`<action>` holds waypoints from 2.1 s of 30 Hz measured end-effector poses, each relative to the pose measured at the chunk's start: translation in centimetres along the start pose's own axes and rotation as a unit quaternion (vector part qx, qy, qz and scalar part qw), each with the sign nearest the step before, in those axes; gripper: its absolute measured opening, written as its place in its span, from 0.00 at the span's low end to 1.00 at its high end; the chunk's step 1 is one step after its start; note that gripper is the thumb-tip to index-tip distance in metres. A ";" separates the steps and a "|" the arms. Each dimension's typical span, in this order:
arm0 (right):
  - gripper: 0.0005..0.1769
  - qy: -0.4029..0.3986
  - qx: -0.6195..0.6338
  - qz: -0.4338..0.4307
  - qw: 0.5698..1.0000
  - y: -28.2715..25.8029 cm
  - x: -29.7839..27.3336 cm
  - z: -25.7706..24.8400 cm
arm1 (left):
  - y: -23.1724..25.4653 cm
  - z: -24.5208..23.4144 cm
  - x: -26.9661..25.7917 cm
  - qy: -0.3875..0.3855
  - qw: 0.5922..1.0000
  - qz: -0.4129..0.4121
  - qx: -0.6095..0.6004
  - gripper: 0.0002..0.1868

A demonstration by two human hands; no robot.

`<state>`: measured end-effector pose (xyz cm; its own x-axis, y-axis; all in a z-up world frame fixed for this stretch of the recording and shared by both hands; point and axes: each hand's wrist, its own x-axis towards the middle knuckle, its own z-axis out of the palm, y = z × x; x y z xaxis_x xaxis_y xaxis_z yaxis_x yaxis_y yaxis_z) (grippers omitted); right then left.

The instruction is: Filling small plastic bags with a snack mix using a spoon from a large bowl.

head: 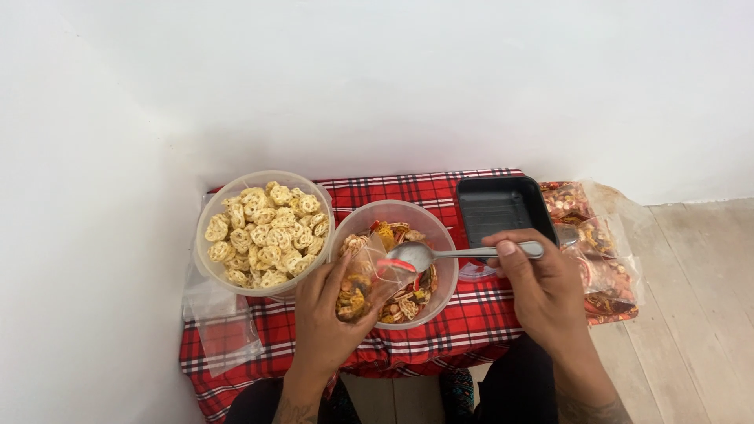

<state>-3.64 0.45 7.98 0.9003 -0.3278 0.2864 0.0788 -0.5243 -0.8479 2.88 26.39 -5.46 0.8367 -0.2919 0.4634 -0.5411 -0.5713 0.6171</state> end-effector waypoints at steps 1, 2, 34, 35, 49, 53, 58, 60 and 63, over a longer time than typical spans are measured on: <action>0.11 -0.001 0.000 -0.002 1.000 -0.4 0.0 0.2 | -0.1 0.1 -0.1 0.002 1.000 -0.001 0.000 0.53; 0.11 -0.013 -0.003 0.000 1.000 -0.8 -0.1 0.3 | -0.2 0.2 -0.3 -0.005 1.000 -0.001 -0.002 0.52; 0.10 -0.080 0.176 -0.048 0.980 3.0 -1.6 2.4 | 0.4 -0.2 0.6 -0.026 0.995 -0.050 -0.085 0.50; 0.11 -0.044 0.178 -0.055 0.982 3.4 -1.5 2.3 | 0.5 -0.2 0.6 -0.025 0.994 -0.059 -0.087 0.49; 0.10 -0.075 -0.168 -0.083 0.979 6.6 -3.2 8.5 | 1.7 -1.5 1.1 -0.021 0.985 -0.103 -0.135 0.45; 0.11 -0.073 -0.199 -0.078 0.974 6.1 -3.4 8.9 | 1.6 -1.6 1.0 -0.036 0.983 -0.112 -0.139 0.45; 0.12 -0.070 -0.188 -0.085 0.976 5.8 -3.4 8.7 | 1.9 -1.7 1.1 -0.019 0.985 -0.098 -0.138 0.44; 0.12 -0.054 -0.174 -0.056 0.982 6.2 -3.4 8.8 | 2.0 -1.9 1.1 -0.021 0.984 -0.101 -0.144 0.43; 0.10 -0.031 -0.149 -0.042 0.987 5.9 -3.3 9.1 | 1.8 -1.7 1.1 -0.039 0.982 -0.119 -0.142 0.44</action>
<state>-2.28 5.58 -2.08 0.9210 -0.2293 0.3149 0.0336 -0.7587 -0.6506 2.68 26.38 -2.73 0.9400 -0.2410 0.2415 -0.3226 -0.3974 0.8591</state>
